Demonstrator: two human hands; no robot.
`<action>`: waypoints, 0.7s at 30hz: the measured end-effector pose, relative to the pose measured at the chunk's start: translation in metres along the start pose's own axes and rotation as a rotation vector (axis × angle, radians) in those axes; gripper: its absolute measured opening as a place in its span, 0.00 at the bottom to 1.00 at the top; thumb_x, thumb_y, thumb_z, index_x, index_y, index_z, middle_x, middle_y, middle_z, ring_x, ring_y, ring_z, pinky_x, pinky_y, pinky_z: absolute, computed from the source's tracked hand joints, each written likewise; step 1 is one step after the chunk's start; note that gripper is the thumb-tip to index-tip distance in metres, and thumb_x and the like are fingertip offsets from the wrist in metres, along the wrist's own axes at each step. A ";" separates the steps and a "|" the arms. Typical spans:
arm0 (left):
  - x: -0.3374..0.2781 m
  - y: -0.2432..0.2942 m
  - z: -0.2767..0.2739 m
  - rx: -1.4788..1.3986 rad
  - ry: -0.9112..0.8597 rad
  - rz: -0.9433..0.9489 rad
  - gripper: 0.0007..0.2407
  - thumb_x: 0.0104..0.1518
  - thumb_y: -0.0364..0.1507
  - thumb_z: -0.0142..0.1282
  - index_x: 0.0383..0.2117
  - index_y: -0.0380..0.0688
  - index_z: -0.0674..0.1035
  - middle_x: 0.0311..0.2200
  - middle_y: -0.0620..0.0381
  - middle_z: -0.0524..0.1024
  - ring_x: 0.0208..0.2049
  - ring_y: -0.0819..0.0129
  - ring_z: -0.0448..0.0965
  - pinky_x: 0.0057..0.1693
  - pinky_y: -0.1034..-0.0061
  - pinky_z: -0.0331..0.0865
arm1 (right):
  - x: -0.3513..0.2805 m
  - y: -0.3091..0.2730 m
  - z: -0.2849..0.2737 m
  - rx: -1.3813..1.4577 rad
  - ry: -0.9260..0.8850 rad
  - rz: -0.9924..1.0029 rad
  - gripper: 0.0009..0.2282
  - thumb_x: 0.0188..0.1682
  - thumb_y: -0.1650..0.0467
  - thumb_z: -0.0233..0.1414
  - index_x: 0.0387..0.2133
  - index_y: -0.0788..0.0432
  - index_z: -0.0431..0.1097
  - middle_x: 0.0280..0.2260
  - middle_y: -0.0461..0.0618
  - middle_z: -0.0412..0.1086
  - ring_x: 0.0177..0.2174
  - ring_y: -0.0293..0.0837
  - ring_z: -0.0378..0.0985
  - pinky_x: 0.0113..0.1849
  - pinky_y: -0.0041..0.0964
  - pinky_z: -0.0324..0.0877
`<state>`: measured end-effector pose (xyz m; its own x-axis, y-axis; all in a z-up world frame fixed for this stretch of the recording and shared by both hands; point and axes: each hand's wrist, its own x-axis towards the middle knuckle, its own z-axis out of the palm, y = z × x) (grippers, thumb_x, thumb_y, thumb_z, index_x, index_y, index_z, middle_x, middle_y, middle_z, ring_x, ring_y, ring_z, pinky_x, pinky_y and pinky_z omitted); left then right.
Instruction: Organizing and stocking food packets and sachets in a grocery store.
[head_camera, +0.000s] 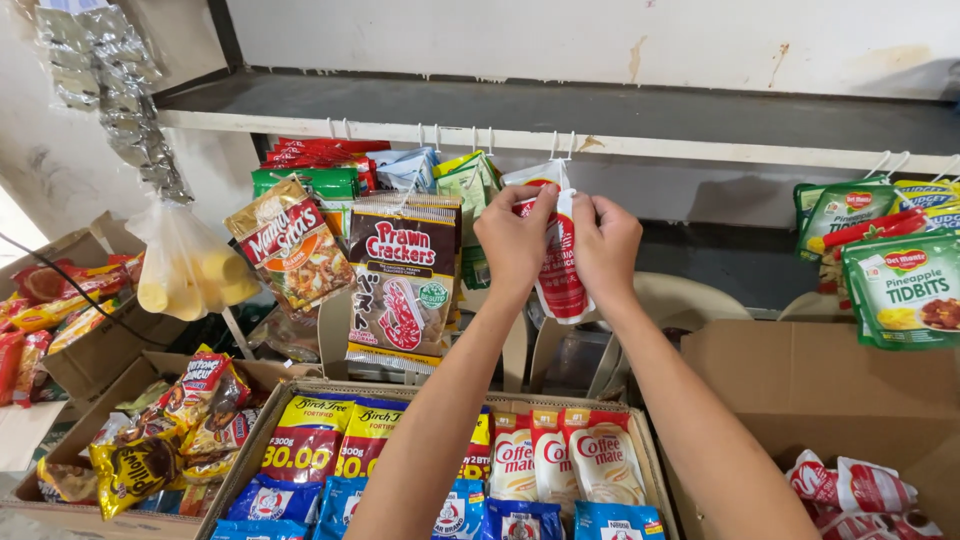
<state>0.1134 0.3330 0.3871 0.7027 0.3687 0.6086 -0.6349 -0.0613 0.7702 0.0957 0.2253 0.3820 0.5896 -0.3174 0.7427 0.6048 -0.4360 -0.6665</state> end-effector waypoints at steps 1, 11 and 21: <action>-0.001 -0.005 0.000 0.001 -0.001 -0.001 0.11 0.54 0.34 0.67 0.32 0.35 0.86 0.19 0.55 0.81 0.19 0.79 0.75 0.30 0.79 0.71 | -0.002 0.006 0.001 -0.001 0.000 0.002 0.14 0.57 0.67 0.52 0.28 0.70 0.73 0.18 0.49 0.69 0.23 0.30 0.62 0.25 0.36 0.64; -0.021 -0.032 0.000 0.203 -0.024 0.330 0.09 0.59 0.26 0.61 0.43 0.38 0.77 0.44 0.48 0.76 0.45 0.57 0.75 0.52 0.66 0.70 | -0.006 0.043 0.008 0.014 -0.008 -0.036 0.08 0.55 0.70 0.53 0.39 0.67 0.71 0.29 0.53 0.71 0.31 0.34 0.68 0.34 0.34 0.69; -0.030 -0.084 0.010 0.651 -0.212 0.707 0.21 0.60 0.25 0.53 0.61 0.36 0.70 0.64 0.49 0.64 0.67 0.52 0.61 0.69 0.56 0.59 | -0.012 0.075 0.003 -0.278 -0.080 -0.432 0.17 0.50 0.81 0.54 0.53 0.60 0.73 0.39 0.56 0.67 0.36 0.52 0.73 0.41 0.42 0.70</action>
<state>0.1492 0.3175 0.3066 0.3125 -0.1197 0.9423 -0.6746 -0.7264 0.1315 0.1354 0.1996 0.3230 0.3635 0.0018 0.9316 0.6432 -0.7239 -0.2496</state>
